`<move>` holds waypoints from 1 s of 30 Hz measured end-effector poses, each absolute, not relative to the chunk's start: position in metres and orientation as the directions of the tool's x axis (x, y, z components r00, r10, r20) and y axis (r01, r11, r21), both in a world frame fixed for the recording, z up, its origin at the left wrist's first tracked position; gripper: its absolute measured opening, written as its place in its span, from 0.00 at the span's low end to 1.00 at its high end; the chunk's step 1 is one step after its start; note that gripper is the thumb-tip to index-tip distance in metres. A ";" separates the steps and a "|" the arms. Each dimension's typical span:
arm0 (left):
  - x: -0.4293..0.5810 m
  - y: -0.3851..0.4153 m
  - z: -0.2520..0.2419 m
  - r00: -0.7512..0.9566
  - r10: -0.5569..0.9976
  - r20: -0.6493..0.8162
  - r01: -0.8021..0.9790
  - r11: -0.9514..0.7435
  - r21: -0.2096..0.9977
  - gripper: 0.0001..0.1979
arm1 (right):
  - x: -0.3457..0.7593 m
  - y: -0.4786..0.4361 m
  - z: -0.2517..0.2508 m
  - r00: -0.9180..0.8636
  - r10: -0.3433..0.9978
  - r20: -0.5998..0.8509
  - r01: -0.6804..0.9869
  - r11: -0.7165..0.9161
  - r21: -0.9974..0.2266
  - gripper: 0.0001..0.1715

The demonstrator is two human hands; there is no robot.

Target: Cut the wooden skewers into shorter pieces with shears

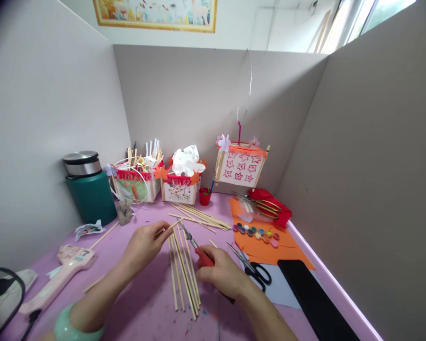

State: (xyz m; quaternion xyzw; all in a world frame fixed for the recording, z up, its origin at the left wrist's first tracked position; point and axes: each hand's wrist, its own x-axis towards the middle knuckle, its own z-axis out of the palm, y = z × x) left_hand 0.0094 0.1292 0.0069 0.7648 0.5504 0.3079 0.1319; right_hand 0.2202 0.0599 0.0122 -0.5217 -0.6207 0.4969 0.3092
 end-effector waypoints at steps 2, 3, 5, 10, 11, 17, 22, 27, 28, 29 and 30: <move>0.010 0.128 0.007 0.216 0.918 0.333 0.766 -0.371 0.525 0.14 | 0.219 0.059 0.012 -0.280 0.947 -0.158 0.285 -0.075 -0.956 0.09; 0.010 0.128 0.008 0.226 0.914 0.338 0.761 -0.382 0.525 0.14 | 0.218 0.058 0.011 -0.290 0.940 -0.179 0.244 -0.108 -0.964 0.11; 0.010 0.128 0.010 0.250 0.903 0.350 0.740 -0.411 0.532 0.16 | 0.217 0.058 0.011 -0.313 0.925 -0.217 0.153 -0.177 -0.972 0.18; 0.008 0.129 0.010 0.267 0.896 0.355 0.729 -0.429 0.533 0.16 | 0.214 0.057 0.006 -0.327 0.920 -0.218 0.069 -0.206 -0.976 0.20; 0.007 0.130 0.010 0.263 0.899 0.351 0.736 -0.422 0.529 0.16 | 0.214 0.058 0.004 -0.321 0.923 -0.213 0.077 -0.199 -0.977 0.19; 0.007 0.128 0.015 0.262 0.906 0.333 0.673 -0.419 0.609 0.16 | 0.214 0.060 -0.003 -0.379 0.900 -0.213 -0.042 -0.247 -0.968 0.26; 0.006 0.125 0.023 0.232 0.907 0.351 0.601 -0.418 0.682 0.16 | 0.211 0.057 -0.002 -0.457 0.866 -0.202 -0.207 -0.325 -0.923 0.29; 0.004 0.127 0.026 0.258 0.911 0.322 0.484 -0.410 0.773 0.16 | 0.210 0.048 0.008 -0.627 0.761 -0.166 -0.378 -0.484 -0.790 0.21; 0.004 0.128 0.026 0.269 0.910 0.315 0.474 -0.410 0.780 0.16 | 0.210 0.048 0.011 -0.638 0.757 -0.144 -0.387 -0.476 -0.789 0.20; 0.004 0.128 0.026 0.282 0.908 0.310 0.469 -0.413 0.781 0.16 | 0.212 0.048 0.013 -0.632 0.763 -0.133 -0.387 -0.460 -0.799 0.19; 0.004 0.128 0.026 0.295 0.905 0.308 0.466 -0.418 0.780 0.15 | 0.214 0.049 0.015 -0.612 0.778 -0.144 -0.376 -0.446 -0.812 0.20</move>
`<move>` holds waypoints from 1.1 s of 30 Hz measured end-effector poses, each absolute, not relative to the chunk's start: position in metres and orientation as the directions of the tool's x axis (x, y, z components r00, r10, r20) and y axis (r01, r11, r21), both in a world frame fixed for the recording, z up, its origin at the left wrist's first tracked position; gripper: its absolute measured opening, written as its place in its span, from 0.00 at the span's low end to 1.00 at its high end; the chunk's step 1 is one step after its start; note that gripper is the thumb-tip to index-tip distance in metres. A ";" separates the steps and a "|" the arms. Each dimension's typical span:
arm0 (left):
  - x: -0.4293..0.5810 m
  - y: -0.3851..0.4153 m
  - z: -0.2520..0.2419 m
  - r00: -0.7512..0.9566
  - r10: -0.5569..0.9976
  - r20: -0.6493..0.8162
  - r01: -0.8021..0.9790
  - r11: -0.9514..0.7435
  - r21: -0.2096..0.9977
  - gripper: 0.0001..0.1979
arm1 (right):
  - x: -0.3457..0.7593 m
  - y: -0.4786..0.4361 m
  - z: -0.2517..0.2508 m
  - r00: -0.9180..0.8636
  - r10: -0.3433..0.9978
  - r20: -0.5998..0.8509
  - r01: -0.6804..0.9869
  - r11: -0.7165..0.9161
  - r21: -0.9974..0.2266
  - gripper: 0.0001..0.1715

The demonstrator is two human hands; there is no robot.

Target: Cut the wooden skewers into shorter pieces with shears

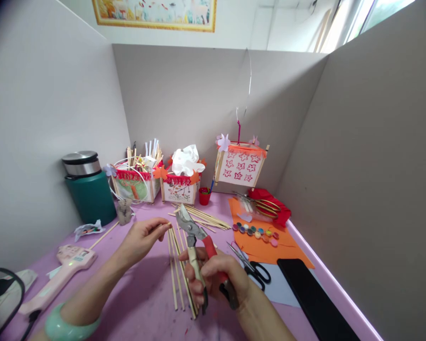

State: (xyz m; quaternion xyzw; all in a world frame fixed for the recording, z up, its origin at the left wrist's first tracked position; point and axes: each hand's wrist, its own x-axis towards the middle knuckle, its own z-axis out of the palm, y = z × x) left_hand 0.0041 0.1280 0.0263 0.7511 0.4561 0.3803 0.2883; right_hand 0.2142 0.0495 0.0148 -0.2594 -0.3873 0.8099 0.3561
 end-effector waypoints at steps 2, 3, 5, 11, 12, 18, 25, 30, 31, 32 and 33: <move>0.005 0.128 0.025 0.314 0.899 0.304 0.474 -0.426 0.771 0.15 | 0.224 0.053 0.018 -0.516 0.825 -0.229 -0.281 -0.416 -0.865 0.23; 0.005 0.128 0.024 0.317 0.899 0.302 0.488 -0.428 0.761 0.15 | 0.231 0.056 0.020 -0.430 0.859 -0.279 -0.177 -0.383 -0.906 0.24; 0.006 0.128 0.021 0.325 0.896 0.302 0.521 -0.436 0.734 0.15 | 0.247 0.059 0.021 -0.229 0.925 -0.303 0.147 -0.275 -0.950 0.21; 0.010 0.127 0.013 0.372 0.868 0.328 0.549 -0.491 0.677 0.13 | 0.276 0.055 0.017 0.018 0.980 -0.196 0.864 -0.114 -0.490 0.06; 0.011 0.127 0.013 0.373 0.867 0.330 0.548 -0.493 0.676 0.13 | 0.276 0.054 0.017 0.039 0.982 -0.187 0.891 -0.119 -0.438 0.06; 0.011 0.128 0.013 0.340 0.877 0.338 0.547 -0.477 0.688 0.14 | 0.275 0.048 0.025 0.043 0.997 -0.062 0.958 -0.059 -0.279 0.10; 0.011 0.122 0.020 0.284 0.860 0.425 0.529 -0.510 0.678 0.13 | 0.267 0.055 0.028 -0.082 0.992 0.095 0.903 0.114 -0.414 0.22; 0.010 0.117 0.026 0.270 0.823 0.500 0.462 -0.567 0.682 0.12 | 0.235 0.055 0.021 -0.239 0.915 0.324 0.698 0.394 -0.598 0.35; 0.010 0.117 0.026 0.270 0.817 0.509 0.447 -0.575 0.685 0.12 | 0.229 0.054 0.019 -0.255 0.902 0.348 0.683 0.423 -0.595 0.35; 0.010 0.116 0.027 0.269 0.811 0.519 0.431 -0.583 0.689 0.12 | 0.225 0.053 0.017 -0.268 0.891 0.367 0.677 0.446 -0.586 0.35; 0.009 0.116 0.027 0.268 0.805 0.529 0.412 -0.592 0.693 0.12 | 0.222 0.052 0.015 -0.278 0.881 0.383 0.677 0.463 -0.572 0.35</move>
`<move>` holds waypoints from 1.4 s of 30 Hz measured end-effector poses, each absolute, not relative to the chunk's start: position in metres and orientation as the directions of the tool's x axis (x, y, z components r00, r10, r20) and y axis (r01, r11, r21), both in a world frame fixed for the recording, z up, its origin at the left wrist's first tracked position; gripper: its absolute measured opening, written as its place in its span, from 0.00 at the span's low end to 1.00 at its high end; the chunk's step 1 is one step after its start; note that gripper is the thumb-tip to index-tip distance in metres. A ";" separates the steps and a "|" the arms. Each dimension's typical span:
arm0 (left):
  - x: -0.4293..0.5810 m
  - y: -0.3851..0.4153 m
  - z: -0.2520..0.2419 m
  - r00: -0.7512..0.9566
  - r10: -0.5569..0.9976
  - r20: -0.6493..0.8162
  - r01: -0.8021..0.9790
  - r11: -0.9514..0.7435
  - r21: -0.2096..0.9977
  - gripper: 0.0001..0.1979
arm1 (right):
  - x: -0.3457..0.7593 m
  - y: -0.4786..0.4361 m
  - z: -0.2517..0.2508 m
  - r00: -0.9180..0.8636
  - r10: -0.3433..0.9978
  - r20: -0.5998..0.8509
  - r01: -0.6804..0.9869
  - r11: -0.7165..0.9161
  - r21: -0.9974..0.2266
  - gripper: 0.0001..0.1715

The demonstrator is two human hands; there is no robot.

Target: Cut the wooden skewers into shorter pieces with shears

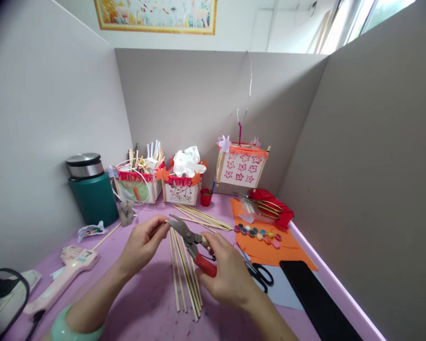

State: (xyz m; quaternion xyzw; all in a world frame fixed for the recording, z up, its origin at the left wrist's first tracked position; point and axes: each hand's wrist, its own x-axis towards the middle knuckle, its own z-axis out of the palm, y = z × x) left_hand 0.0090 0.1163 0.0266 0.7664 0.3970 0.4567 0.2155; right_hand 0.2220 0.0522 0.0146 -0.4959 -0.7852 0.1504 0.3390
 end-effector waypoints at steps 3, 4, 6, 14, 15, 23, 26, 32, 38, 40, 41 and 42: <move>0.007 0.116 0.025 0.271 0.796 0.541 0.346 -0.605 0.717 0.11 | 0.218 0.051 0.011 -0.292 0.858 0.423 0.693 0.495 -0.525 0.33; 0.007 0.117 0.024 0.273 0.797 0.538 0.325 -0.603 0.728 0.11 | 0.217 0.052 0.010 -0.295 0.852 0.433 0.697 0.501 -0.512 0.33; 0.005 0.117 0.023 0.275 0.801 0.532 0.294 -0.597 0.746 0.11 | 0.217 0.052 0.010 -0.303 0.844 0.443 0.696 0.514 -0.502 0.34; 0.003 0.118 0.019 0.287 0.782 0.554 0.226 -0.617 0.754 0.10 | 0.214 0.048 0.013 -0.346 0.831 0.436 0.616 0.552 -0.562 0.27; 0.003 0.117 0.019 0.287 0.781 0.555 0.219 -0.617 0.756 0.10 | 0.214 0.048 0.013 -0.346 0.832 0.434 0.608 0.551 -0.571 0.27; 0.002 0.114 0.023 0.278 0.764 0.582 0.210 -0.640 0.740 0.10 | 0.212 0.048 0.016 -0.367 0.836 0.407 0.571 0.548 -0.612 0.27; 0.001 0.114 0.023 0.289 0.751 0.594 0.210 -0.655 0.726 0.10 | 0.212 0.048 0.015 -0.358 0.834 0.420 0.597 0.550 -0.584 0.29; -0.001 0.112 0.023 0.324 0.711 0.624 0.185 -0.694 0.695 0.09 | 0.214 0.047 0.013 -0.364 0.819 0.443 0.590 0.571 -0.571 0.33; -0.002 0.109 0.025 0.321 0.702 0.635 0.164 -0.702 0.693 0.09 | 0.212 0.045 0.016 -0.380 0.815 0.437 0.556 0.579 -0.597 0.31; -0.002 0.109 0.025 0.317 0.703 0.637 0.165 -0.702 0.693 0.09 | 0.212 0.045 0.015 -0.375 0.814 0.444 0.555 0.581 -0.596 0.31; -0.002 0.109 0.025 0.314 0.706 0.635 0.168 -0.700 0.694 0.09 | 0.212 0.046 0.015 -0.373 0.814 0.446 0.559 0.581 -0.592 0.30; -0.002 0.109 0.024 0.310 0.710 0.633 0.174 -0.697 0.696 0.09 | 0.212 0.046 0.014 -0.372 0.814 0.447 0.567 0.580 -0.585 0.30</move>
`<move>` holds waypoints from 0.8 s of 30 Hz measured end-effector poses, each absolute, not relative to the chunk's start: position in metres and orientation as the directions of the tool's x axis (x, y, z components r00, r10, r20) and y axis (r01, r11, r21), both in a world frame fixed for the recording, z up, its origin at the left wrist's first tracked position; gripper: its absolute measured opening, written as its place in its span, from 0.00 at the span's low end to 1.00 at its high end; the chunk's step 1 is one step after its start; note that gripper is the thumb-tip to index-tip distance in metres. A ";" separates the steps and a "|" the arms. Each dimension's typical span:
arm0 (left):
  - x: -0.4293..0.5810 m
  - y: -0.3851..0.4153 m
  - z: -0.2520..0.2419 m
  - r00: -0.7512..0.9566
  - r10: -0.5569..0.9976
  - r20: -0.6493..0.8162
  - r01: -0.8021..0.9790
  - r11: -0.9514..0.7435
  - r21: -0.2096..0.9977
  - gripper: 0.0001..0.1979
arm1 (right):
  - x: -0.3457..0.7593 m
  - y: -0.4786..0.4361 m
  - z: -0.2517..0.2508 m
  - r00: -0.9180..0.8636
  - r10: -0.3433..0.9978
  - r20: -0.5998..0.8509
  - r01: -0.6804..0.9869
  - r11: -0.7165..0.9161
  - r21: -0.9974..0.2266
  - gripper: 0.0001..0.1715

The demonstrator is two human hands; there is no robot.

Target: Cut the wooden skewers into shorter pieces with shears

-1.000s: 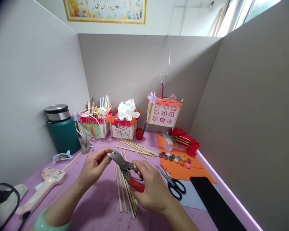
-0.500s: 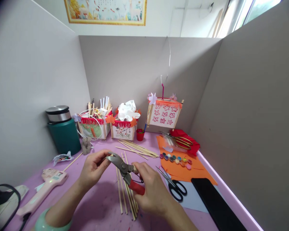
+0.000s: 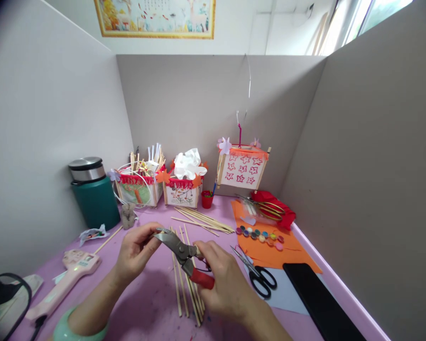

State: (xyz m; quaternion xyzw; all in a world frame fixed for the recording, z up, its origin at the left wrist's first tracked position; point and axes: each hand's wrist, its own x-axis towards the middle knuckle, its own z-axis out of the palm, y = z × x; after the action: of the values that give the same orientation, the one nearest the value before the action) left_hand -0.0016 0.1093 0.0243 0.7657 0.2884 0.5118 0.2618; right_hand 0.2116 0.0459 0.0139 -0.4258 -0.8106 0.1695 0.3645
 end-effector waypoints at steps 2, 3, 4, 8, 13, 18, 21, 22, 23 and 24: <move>-0.001 0.110 0.024 0.300 0.714 0.632 0.190 -0.694 0.694 0.09 | 0.212 0.047 0.011 -0.365 0.817 0.447 0.588 0.574 -0.569 0.28; -0.001 0.110 0.024 0.297 0.715 0.633 0.199 -0.695 0.691 0.09 | 0.212 0.048 0.010 -0.360 0.819 0.447 0.600 0.570 -0.561 0.27; 0.000 0.110 0.023 0.296 0.715 0.634 0.208 -0.695 0.688 0.09 | 0.212 0.049 0.008 -0.356 0.820 0.448 0.610 0.567 -0.553 0.27; 0.000 0.112 0.022 0.292 0.727 0.622 0.227 -0.684 0.693 0.09 | 0.213 0.053 0.002 -0.350 0.821 0.452 0.633 0.563 -0.531 0.26; 0.004 0.113 0.021 0.247 0.753 0.610 0.240 -0.658 0.714 0.09 | 0.214 0.054 0.004 -0.284 0.829 0.481 0.603 0.544 -0.583 0.26; 0.006 0.113 0.023 0.202 0.749 0.632 0.263 -0.663 0.701 0.08 | 0.214 0.051 0.007 -0.243 0.837 0.490 0.648 0.516 -0.560 0.30; 0.006 0.114 0.022 0.197 0.742 0.640 0.255 -0.670 0.698 0.07 | 0.213 0.050 0.005 -0.274 0.836 0.475 0.678 0.519 -0.521 0.33; 0.006 0.114 0.022 0.196 0.740 0.644 0.251 -0.672 0.696 0.07 | 0.213 0.050 0.005 -0.281 0.835 0.472 0.681 0.520 -0.515 0.34; 0.006 0.115 0.021 0.193 0.738 0.647 0.247 -0.674 0.696 0.07 | 0.213 0.050 0.004 -0.285 0.835 0.470 0.684 0.521 -0.511 0.35; 0.006 0.115 0.020 0.189 0.737 0.649 0.244 -0.675 0.696 0.06 | 0.213 0.050 0.004 -0.287 0.837 0.467 0.687 0.519 -0.509 0.35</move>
State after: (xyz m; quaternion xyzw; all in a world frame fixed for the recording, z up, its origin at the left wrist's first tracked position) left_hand 0.0061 0.1154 0.0204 0.7369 0.3327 0.5427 0.2273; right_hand 0.2126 0.0500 0.0039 -0.4789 -0.7952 0.1050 0.3569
